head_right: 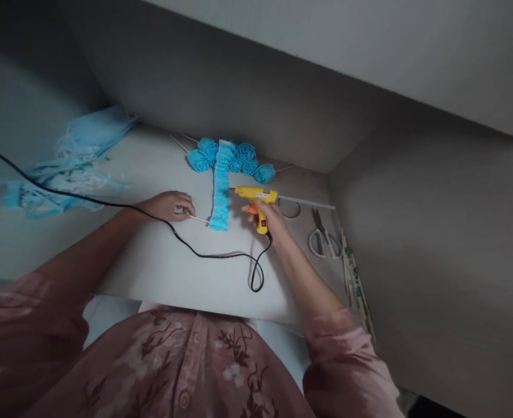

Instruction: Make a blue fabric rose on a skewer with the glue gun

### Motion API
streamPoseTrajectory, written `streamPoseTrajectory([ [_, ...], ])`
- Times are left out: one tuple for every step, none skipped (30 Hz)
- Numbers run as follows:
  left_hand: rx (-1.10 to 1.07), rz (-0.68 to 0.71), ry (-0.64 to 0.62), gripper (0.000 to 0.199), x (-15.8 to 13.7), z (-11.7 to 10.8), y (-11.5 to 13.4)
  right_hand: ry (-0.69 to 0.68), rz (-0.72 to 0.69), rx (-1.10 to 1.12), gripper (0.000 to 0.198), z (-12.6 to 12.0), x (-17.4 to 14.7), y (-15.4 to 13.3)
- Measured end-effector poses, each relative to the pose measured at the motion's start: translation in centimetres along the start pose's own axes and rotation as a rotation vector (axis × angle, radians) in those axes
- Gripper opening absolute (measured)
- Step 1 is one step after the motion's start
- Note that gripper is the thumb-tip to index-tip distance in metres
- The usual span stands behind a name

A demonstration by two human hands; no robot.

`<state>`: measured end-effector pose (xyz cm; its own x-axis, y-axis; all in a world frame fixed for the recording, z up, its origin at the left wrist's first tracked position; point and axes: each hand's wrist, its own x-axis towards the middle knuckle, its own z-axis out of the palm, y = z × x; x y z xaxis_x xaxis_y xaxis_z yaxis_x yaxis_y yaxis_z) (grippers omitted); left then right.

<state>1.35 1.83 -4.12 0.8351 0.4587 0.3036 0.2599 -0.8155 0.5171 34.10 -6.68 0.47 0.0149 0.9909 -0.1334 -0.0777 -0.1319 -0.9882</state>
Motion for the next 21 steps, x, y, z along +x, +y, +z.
streamPoseTrajectory([
  [-0.006, -0.005, -0.002, 0.015, 0.0, 0.0, 0.0, -0.01, 0.001, -0.016, 0.048, 0.0, 0.1, -0.5],
  [-0.01, -0.012, -0.005, 0.014, 0.0, 0.0, 0.0, -0.027, 0.0, -0.041, 0.046, -0.1, 0.2, -0.9],
  [-0.013, -0.02, -0.01, 0.014, -0.1, 0.0, 0.0, -0.047, -0.003, -0.071, 0.046, -0.1, 0.4, -1.1],
  [-0.014, -0.026, -0.014, 0.014, -0.1, 0.0, 0.0, -0.07, -0.009, -0.104, 0.046, -0.1, 0.5, -1.1],
  [-0.013, -0.031, -0.017, 0.014, -0.1, 0.0, 0.0, -0.093, -0.013, -0.135, 0.047, -0.1, 0.6, -0.9],
  [-0.009, -0.034, -0.017, 0.014, -0.1, -0.1, 0.0, -0.11, -0.014, -0.159, 0.048, -0.1, 0.7, -0.6],
  [-0.006, -0.035, -0.017, 0.014, -0.1, -0.1, 0.0, -0.118, -0.011, -0.179, 0.049, 0.0, 0.8, -0.2],
  [-0.003, -0.034, -0.015, 0.013, -0.1, -0.1, 0.1, -0.119, -0.006, -0.193, 0.05, 0.1, 0.8, 0.2],
  [-0.001, -0.032, -0.014, 0.013, -0.2, -0.1, 0.1, -0.115, -0.003, -0.202, 0.051, 0.1, 0.7, 0.6],
  [-0.001, -0.032, -0.013, 0.013, -0.2, -0.1, 0.1, -0.111, -0.001, -0.206, 0.052, 0.1, 0.7, 0.9],
  [-0.001, -0.032, -0.011, 0.013, -0.2, -0.1, 0.2, -0.111, -0.001, -0.208, 0.053, 0.1, 0.6, 1.1],
  [-0.002, -0.032, -0.009, 0.012, -0.2, -0.1, 0.2, -0.112, -0.004, -0.207, 0.054, 0.1, 0.5, 1.4],
  [-0.002, -0.032, -0.006, 0.012, -0.2, -0.1, 0.2, -0.117, -0.005, -0.205, 0.055, 0.1, 0.5, 1.6],
  [-0.002, -0.033, -0.002, 0.011, -0.2, 0.0, 0.2, -0.123, -0.001, -0.204, 0.056, 0.0, 0.5, 1.7],
  [-0.003, -0.033, 0.0, 0.011, -0.2, 0.0, 0.1, -0.127, 0.004, -0.204, 0.056, -0.1, 0.6, 1.9],
  [-0.003, -0.035, 0.001, 0.011, -0.2, 0.1, 0.1, -0.131, 0.009, -0.203, 0.056, -0.1, 0.6, 2.0],
  [-0.004, -0.038, 0.0, 0.011, -0.2, 0.1, 0.0, -0.137, 0.013, -0.202, 0.056, -0.2, 0.7, 2.2],
  [-0.005, -0.039, -0.002, 0.011, -0.2, 0.1, 0.0, -0.144, 0.015, -0.199, 0.057, -0.2, 0.7, 2.3],
  [-0.005, -0.039, -0.005, 0.011, -0.2, 0.2, 0.0, -0.151, 0.016, -0.197, 0.057, -0.2, 0.8, 2.4],
  [-0.006, -0.039, -0.008, 0.011, -0.2, 0.2, 0.0, -0.153, 0.015, -0.193, 0.057, -0.1, 0.8, 2.4],
  [-0.007, -0.038, -0.011, 0.011, -0.1, 0.2, 0.0, -0.154, 0.016, -0.193, 0.057, -0.1, 0.8, 2.5],
])
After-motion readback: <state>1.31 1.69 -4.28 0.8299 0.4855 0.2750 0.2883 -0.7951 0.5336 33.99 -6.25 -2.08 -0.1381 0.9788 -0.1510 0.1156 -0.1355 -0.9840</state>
